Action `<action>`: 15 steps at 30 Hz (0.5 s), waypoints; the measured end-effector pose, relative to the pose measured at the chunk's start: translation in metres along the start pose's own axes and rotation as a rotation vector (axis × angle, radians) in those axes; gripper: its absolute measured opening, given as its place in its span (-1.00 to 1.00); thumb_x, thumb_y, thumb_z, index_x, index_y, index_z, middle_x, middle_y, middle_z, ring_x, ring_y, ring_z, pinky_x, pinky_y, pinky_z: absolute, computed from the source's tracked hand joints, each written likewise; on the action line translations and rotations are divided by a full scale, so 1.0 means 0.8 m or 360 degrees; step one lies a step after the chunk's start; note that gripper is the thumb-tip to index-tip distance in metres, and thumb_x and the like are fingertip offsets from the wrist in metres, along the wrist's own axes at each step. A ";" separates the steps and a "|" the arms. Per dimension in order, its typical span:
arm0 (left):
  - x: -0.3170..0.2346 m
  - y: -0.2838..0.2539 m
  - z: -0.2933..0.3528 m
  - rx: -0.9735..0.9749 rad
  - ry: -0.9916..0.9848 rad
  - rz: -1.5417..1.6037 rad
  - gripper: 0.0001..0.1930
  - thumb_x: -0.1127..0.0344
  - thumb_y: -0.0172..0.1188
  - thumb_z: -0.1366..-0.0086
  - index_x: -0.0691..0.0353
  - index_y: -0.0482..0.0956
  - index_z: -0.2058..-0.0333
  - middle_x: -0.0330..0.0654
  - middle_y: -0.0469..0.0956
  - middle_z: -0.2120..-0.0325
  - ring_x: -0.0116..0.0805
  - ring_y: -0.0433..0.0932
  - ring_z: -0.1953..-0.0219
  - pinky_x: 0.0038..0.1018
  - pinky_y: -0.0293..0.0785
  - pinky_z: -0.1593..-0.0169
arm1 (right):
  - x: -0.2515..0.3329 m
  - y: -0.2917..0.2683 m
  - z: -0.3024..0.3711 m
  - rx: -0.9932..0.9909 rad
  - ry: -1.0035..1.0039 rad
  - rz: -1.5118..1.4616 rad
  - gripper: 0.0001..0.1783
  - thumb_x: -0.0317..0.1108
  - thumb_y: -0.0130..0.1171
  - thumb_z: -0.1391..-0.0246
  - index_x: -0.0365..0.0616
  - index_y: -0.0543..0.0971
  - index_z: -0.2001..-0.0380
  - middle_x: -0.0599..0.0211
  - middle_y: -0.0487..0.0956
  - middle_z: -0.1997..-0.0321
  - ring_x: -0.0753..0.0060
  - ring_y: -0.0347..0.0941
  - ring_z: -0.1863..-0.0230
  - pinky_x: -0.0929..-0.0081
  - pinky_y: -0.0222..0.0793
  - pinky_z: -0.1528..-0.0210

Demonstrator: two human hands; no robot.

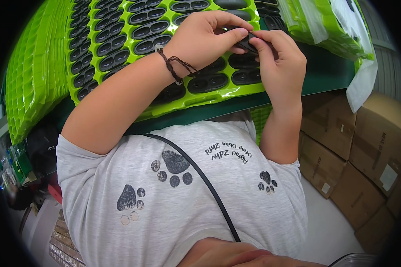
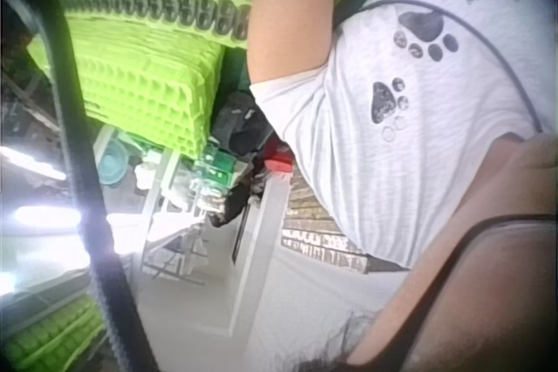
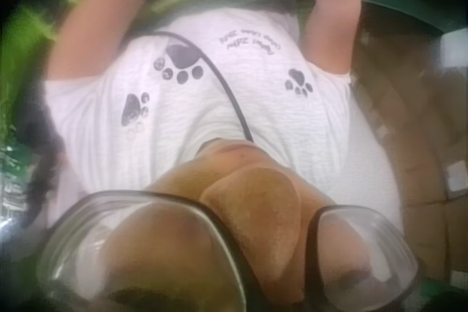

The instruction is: Assembling and inspecting small black plastic components from a green tray at a factory workstation.

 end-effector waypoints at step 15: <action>-0.021 0.000 0.009 -0.0115 0.0303 0.0070 -0.87 0.52 0.12 -0.26 0.37 0.60 0.24 -0.15 0.63 0.33 -0.47 0.63 0.38 -0.62 0.58 0.32 | 0.025 0.005 0.019 -0.0193 -0.0466 0.0315 -0.83 -0.61 0.18 0.02 -0.23 0.43 0.34 0.19 0.40 0.41 0.16 0.35 0.41 0.36 0.31 0.46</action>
Point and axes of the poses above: each hand's wrist, its own z-axis away from the middle knuckle, its own y-axis out of the palm, x = y × z, the point moved 10 cm from there along -z, towards the middle knuckle
